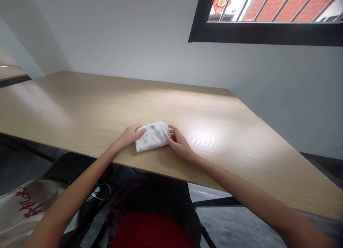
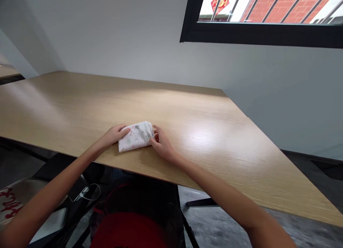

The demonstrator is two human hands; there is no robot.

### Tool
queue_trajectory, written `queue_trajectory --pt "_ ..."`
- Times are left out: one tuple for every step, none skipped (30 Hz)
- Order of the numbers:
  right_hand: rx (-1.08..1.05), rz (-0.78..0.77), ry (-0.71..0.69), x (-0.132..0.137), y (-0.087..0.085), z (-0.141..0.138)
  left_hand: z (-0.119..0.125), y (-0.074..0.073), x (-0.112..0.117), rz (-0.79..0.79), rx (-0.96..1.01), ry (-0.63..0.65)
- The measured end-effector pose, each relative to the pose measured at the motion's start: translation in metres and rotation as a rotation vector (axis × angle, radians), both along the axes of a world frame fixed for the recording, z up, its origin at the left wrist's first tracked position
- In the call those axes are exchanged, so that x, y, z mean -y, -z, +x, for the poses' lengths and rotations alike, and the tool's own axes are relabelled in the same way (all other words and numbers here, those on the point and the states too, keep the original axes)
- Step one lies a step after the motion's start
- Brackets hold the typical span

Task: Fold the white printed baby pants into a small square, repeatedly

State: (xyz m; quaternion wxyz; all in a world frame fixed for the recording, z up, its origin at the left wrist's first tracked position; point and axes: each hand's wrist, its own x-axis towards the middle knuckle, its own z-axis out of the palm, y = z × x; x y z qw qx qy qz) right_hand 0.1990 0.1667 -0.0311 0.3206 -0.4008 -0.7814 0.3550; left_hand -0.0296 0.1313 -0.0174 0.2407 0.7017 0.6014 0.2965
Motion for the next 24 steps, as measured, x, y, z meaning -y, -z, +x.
queue_trajectory --pt "-0.033 -0.031 0.012 0.001 -0.001 0.002 0.002 0.000 0.012 -0.009 0.022 -0.020" --pt "-0.062 -0.050 0.022 0.001 -0.003 0.003 0.006 0.001 0.026 -0.013 0.046 -0.055" --pt "-0.083 -0.061 0.026 0.002 -0.003 0.003 0.012 0.001 0.042 -0.013 0.073 -0.098" --pt "-0.094 -0.068 0.022 0.001 -0.004 0.002 0.019 0.002 0.057 -0.014 0.099 -0.142" --pt "-0.092 -0.071 0.012 0.001 -0.004 0.002 0.025 0.003 0.072 -0.016 0.122 -0.181" --pt "-0.079 -0.069 0.000 0.001 -0.003 0.002 0.031 0.004 0.086 -0.019 0.140 -0.206" --pt "-0.060 -0.063 -0.008 0.001 -0.003 0.001 0.035 0.005 0.098 -0.024 0.151 -0.209" --pt "-0.043 -0.056 -0.011 0.000 -0.002 0.001 0.038 0.006 0.107 -0.032 0.154 -0.193" --pt "-0.030 -0.050 -0.013 0.000 -0.002 0.001 0.040 0.007 0.112 -0.040 0.153 -0.179" --pt "-0.020 -0.044 -0.018 0.000 -0.001 0.002 0.039 0.008 0.115 -0.042 0.142 -0.177" --pt "-0.011 -0.038 -0.021 0.001 -0.001 0.002 0.038 0.010 0.115 -0.035 0.117 -0.185" --pt "-0.001 -0.031 -0.021 0.001 -0.001 0.003 0.036 0.012 0.113 -0.022 0.078 -0.197" --pt "0.013 -0.020 -0.019 0.002 -0.001 0.003 0.035 0.015 0.109 -0.007 0.028 -0.203" --pt "0.034 -0.003 -0.022 0.003 -0.001 0.004 0.034 0.017 0.104 0.009 -0.024 -0.197" --pt "0.063 0.025 -0.034 0.004 -0.002 0.004 0.033 0.020 0.099 0.022 -0.073 -0.180" --pt "0.102 0.063 -0.052 0.006 -0.002 0.004 0.034 0.023 0.094 0.032 -0.110 -0.160" --pt "0.146 0.106 -0.071 0.008 -0.002 0.003 0.036 0.025 0.089 0.043 -0.132 -0.148" --pt "0.192 0.150 -0.086 0.010 -0.002 0.002 0.039 0.027 0.085 0.060 -0.139 -0.149" --pt "0.235 0.187 -0.089 0.011 -0.002 0.000 0.043 0.029 0.082 0.084 -0.132 -0.158" --pt "0.271 0.215 -0.082 0.013 -0.003 -0.002 0.047 0.030 0.079 0.112 -0.112 -0.167" --pt "0.295 0.231 -0.067 0.014 -0.004 -0.004 0.051 0.030 0.076 0.139 -0.080 -0.173" --pt "0.307 0.237 -0.052 0.015 -0.005 -0.005 0.056 0.030 0.075 0.161 -0.041 -0.174" --pt "0.304 0.235 -0.038 0.017 -0.007 -0.005 0.061 0.029 0.073 0.174 0.001 -0.173" --pt "0.288 0.222 -0.024 0.020 -0.009 -0.003 0.066 0.026 0.072 0.177 0.043 -0.172"
